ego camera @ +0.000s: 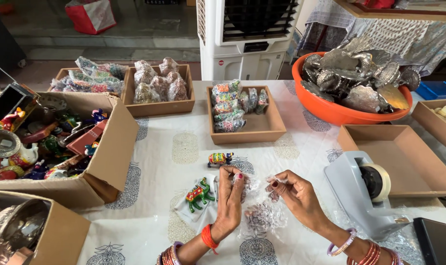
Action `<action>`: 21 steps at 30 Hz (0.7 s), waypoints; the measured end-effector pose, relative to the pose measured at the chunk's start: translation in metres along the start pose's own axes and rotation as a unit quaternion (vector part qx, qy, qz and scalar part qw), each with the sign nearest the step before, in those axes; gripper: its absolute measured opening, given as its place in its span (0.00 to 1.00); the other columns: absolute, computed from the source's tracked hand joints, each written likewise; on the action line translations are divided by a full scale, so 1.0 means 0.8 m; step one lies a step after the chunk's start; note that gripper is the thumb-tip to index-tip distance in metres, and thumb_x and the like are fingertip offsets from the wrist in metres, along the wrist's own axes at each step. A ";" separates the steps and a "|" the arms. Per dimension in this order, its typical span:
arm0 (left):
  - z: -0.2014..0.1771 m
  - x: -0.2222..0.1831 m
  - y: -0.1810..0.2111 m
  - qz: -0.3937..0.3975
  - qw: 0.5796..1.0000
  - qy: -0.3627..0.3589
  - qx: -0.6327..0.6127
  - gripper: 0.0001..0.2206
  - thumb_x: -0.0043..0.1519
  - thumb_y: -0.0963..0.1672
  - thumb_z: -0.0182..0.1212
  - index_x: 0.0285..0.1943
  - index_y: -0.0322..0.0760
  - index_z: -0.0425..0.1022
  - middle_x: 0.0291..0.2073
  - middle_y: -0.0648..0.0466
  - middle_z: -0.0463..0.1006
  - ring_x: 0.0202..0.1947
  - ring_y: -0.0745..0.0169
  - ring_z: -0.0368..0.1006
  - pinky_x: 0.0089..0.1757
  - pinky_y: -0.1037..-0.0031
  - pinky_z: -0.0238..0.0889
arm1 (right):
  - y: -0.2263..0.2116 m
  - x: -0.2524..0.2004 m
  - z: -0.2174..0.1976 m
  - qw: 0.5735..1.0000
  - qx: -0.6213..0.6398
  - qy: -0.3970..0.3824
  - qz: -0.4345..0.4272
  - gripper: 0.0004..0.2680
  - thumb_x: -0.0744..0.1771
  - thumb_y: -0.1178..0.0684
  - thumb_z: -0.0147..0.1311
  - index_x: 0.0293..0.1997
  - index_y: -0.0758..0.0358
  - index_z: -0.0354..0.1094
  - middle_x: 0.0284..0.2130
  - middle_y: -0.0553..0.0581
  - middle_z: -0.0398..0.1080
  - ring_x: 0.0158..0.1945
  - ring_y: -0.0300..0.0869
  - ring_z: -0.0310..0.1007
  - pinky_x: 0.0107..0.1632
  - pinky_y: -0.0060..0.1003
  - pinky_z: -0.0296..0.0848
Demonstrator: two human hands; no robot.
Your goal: Packing small decorative animal figurines into plastic bags.
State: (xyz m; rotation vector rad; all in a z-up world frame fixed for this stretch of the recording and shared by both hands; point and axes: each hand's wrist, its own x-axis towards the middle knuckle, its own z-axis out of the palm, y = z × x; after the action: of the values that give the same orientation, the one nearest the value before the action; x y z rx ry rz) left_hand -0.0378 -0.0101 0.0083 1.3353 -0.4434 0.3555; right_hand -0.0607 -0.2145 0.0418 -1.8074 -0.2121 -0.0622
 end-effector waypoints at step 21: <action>0.000 0.014 -0.014 -0.101 0.983 0.065 -0.141 0.04 0.70 0.43 0.51 0.47 0.39 0.61 0.26 0.63 0.63 0.25 0.78 0.52 0.27 0.82 0.48 | 0.005 -0.029 -0.001 0.904 -0.254 0.049 -0.341 0.09 0.62 0.70 0.57 0.43 0.66 0.70 0.39 0.56 0.79 0.39 0.41 0.84 0.38 0.28 0.84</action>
State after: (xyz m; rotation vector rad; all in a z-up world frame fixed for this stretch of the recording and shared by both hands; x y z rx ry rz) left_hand -0.0226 -0.0128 0.0042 1.0631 -0.2359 0.2012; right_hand -0.0830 -0.2187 0.0344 -2.1538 -0.8129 -0.7641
